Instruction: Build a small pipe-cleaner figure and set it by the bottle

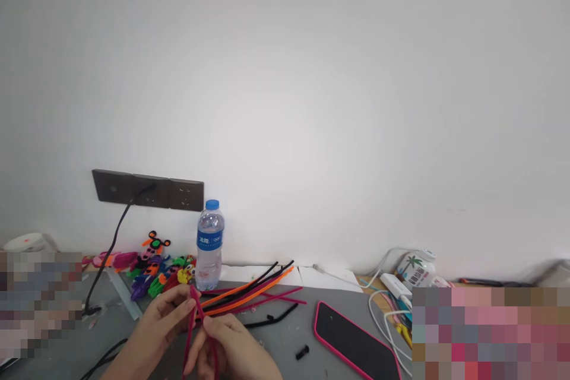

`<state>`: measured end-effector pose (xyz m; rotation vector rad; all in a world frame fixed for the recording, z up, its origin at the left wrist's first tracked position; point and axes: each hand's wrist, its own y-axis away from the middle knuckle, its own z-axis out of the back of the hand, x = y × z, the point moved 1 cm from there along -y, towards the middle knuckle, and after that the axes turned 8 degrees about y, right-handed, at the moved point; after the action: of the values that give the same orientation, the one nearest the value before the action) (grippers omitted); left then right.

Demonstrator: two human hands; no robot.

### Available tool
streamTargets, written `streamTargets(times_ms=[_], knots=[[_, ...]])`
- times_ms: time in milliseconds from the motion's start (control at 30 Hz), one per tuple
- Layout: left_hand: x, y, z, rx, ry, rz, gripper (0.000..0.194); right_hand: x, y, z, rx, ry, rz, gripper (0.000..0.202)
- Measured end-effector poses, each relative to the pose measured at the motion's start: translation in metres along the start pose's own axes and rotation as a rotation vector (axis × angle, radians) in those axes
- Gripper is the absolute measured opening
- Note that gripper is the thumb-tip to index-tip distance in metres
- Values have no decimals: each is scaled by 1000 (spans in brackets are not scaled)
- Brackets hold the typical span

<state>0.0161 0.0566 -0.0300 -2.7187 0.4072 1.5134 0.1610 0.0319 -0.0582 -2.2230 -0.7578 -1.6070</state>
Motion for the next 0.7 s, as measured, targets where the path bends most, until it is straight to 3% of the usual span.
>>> streamTargets(times_ms=[200,367,467,700], knots=[[3,-2,7,85,-76,-71,30,-8,6,4,26,11,-78,58],[1,1,3,113,-116,-127,28,-3,15,4,-39,59,-79,46],[-1,3,-1,141,-149,-82,31,9,18,2,75,198,-51,43],[2,6,0,160,-141,18,38,13,21,0,59,183,-87,41]])
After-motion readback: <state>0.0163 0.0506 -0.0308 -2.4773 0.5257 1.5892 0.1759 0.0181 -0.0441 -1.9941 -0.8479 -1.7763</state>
